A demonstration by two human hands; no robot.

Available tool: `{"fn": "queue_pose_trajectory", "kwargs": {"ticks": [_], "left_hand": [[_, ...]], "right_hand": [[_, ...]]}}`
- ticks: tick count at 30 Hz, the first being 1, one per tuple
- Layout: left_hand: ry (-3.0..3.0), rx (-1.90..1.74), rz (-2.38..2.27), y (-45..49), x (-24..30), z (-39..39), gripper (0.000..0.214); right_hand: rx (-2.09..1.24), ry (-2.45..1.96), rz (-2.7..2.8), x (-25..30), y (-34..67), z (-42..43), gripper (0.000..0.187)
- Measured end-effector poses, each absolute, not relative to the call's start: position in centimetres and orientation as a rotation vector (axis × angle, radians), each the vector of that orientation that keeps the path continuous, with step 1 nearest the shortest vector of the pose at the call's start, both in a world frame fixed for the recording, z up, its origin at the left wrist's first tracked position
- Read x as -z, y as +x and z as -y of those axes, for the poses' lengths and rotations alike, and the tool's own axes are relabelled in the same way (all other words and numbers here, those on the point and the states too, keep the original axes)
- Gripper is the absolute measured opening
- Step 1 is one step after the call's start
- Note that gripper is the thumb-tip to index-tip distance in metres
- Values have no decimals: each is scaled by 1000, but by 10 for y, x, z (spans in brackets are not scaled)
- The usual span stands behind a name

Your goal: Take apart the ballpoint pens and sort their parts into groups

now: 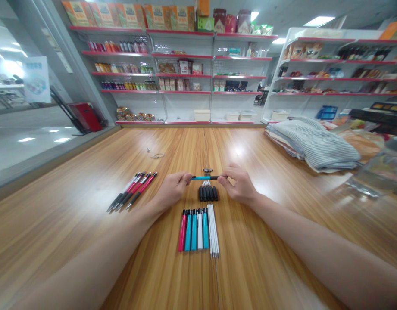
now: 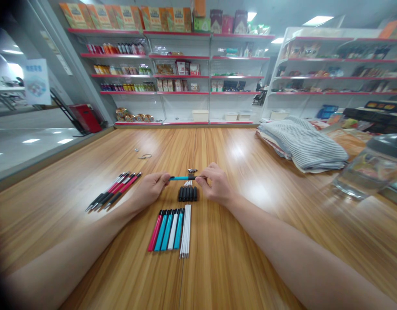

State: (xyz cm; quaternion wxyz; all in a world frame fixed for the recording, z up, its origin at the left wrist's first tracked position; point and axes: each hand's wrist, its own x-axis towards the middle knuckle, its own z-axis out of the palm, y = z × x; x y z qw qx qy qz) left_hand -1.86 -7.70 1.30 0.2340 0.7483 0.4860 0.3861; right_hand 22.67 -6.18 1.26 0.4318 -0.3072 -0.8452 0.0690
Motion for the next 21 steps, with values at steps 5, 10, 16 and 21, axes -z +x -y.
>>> {"fn": "queue_pose_trajectory", "kwargs": {"ticks": [5, 10, 16, 21], "left_hand": [[2301, -1111, -1358, -13, -16, 82, 35], [2217, -1017, -1327, -15, -13, 80, 45], [1693, -815, -1059, -26, -9, 71, 47], [1496, -791, -945, -31, -10, 66, 49]], "right_hand": [[-210, -943, 2082, -6, 225, 60, 35], [-244, -944, 2092, -4, 224, 58, 35], [-250, -789, 2110, -10, 219, 63, 27], [-138, -688, 2130, -14, 216, 66, 23]]}}
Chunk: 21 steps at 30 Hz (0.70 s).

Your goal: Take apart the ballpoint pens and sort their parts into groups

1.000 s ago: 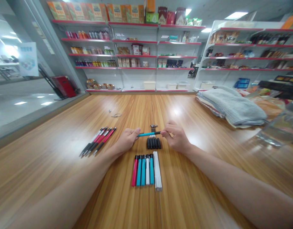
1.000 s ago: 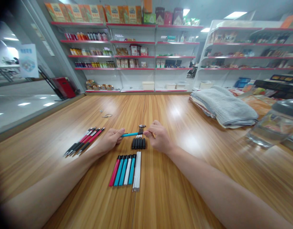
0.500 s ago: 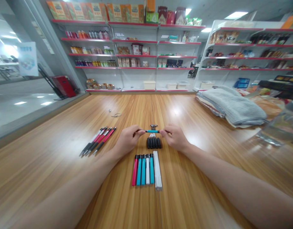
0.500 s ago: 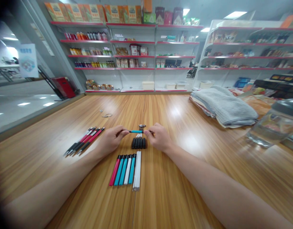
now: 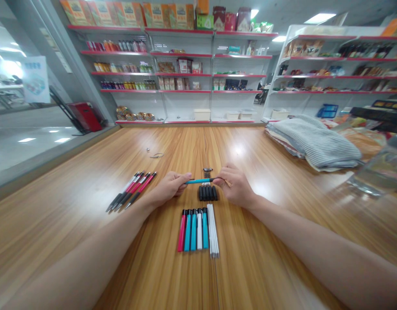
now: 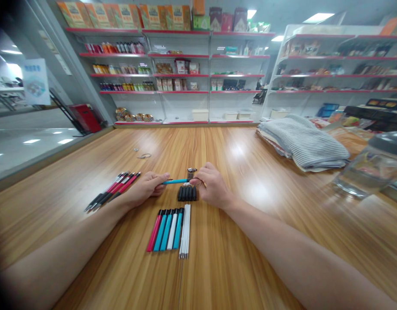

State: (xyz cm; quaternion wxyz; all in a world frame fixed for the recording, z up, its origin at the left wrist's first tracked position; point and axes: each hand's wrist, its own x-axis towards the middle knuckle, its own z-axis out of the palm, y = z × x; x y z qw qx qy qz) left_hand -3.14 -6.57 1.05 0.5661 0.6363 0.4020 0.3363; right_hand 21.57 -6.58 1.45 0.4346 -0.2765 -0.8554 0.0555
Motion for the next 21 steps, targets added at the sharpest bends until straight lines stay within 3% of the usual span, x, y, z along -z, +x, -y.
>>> {"fn": "queue_pose_trajectory", "kwargs": {"ticks": [8, 12, 16, 21], "left_hand": [[1769, -913, -1175, -23, -13, 74, 51], [2420, -1169, -1353, -9, -18, 87, 30], [2777, -1080, -1311, -4, -21, 89, 21], [2711, -982, -1352, -5, -19, 86, 25]], "right_hand": [[-27, -681, 2130, -16, 217, 68, 25], [-202, -914, 2041, -8, 217, 69, 40], [-361, -997, 2014, -3, 216, 67, 44], [-302, -939, 2062, -7, 215, 68, 40]]}}
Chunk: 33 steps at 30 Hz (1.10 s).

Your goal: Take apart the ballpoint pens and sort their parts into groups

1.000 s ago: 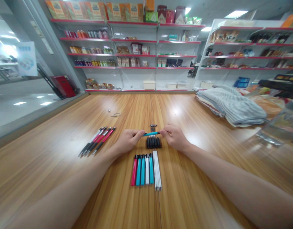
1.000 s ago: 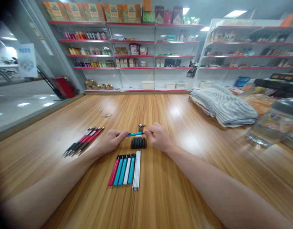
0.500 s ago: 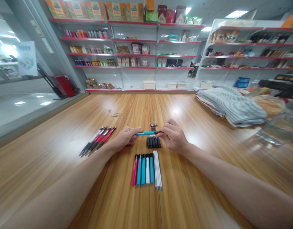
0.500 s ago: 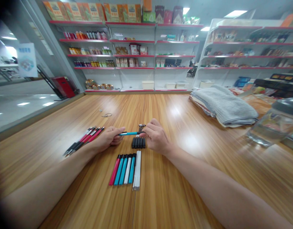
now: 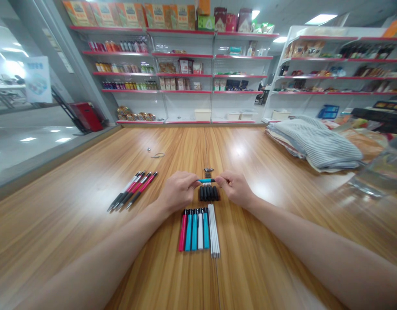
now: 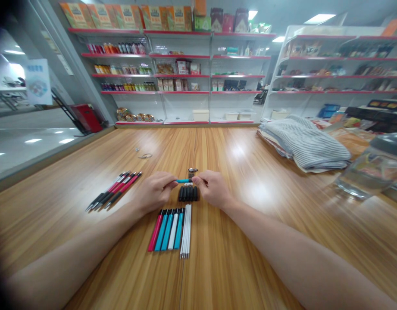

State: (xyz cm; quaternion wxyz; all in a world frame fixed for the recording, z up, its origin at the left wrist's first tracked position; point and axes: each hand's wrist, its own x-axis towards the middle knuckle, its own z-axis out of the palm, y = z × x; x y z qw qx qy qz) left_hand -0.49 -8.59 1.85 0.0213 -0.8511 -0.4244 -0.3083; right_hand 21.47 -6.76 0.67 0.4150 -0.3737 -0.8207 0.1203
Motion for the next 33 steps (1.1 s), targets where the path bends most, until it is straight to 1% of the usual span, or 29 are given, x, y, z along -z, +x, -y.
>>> {"fn": "queue_pose_trajectory", "kwargs": {"ticks": [4, 10, 13, 16, 18, 21, 28, 33], "left_hand": [[-2880, 1009, 1502, -11, -20, 84, 33], [-3092, 1103, 1564, -20, -22, 78, 36], [-2962, 1007, 1474, -19, -21, 79, 32], [-2665, 802, 1197, -12, -27, 83, 23], [-2505, 678, 1047, -6, -34, 88, 22], [-2358, 567, 951, 4, -46, 97, 24], [-2277, 499, 949, 11, -52, 103, 23], [-2345, 394, 1099, 10, -51, 105, 19]], "right_hand": [[-235, -811, 2118, -12, 211, 74, 37], [-91, -643, 2200, -16, 207, 75, 34], [-46, -621, 2199, -16, 209, 72, 29], [-44, -682, 2158, -15, 210, 71, 22], [-33, -749, 2159, -14, 208, 74, 21], [-3, -844, 2213, -14, 204, 79, 18], [193, -1017, 2350, -21, 198, 86, 10], [323, -1020, 2409, -24, 196, 89, 11]]}}
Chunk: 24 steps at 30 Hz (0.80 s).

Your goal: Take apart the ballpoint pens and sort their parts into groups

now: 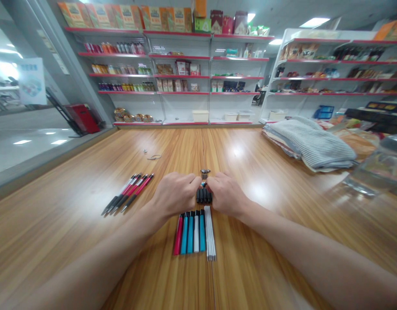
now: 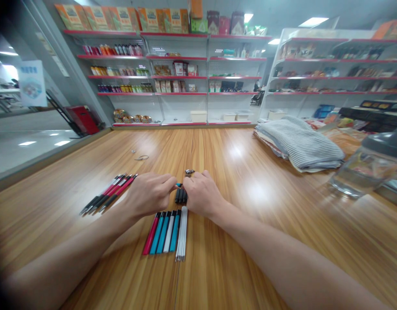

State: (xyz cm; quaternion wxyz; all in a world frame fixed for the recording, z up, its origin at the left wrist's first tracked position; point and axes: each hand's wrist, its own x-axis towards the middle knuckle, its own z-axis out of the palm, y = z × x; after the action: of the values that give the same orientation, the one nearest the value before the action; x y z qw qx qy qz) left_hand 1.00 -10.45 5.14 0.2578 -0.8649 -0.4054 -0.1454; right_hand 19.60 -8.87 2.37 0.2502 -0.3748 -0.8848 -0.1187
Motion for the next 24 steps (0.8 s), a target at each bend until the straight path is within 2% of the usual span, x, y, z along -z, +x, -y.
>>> {"fn": "queue_pose_trajectory", "kwargs": {"ticks": [7, 11, 14, 16, 19, 24], "left_hand": [[-2429, 397, 1567, 13, -50, 105, 29], [-2674, 437, 1800, 9, -49, 94, 35], [-2828, 446, 1857, 5, -51, 88, 36], [-2785, 451, 1839, 5, -52, 87, 37], [-2576, 465, 1713, 4, -48, 90, 33], [-2535, 495, 1113, -2, -31, 88, 21]], "right_hand": [[405, -952, 2428, -21, 195, 84, 16], [450, -889, 2426, -26, 196, 86, 23], [418, -885, 2368, -28, 196, 90, 21], [357, -895, 2320, -28, 197, 91, 18], [278, -915, 2278, -25, 198, 89, 23], [218, -965, 2263, -21, 201, 83, 28]]}}
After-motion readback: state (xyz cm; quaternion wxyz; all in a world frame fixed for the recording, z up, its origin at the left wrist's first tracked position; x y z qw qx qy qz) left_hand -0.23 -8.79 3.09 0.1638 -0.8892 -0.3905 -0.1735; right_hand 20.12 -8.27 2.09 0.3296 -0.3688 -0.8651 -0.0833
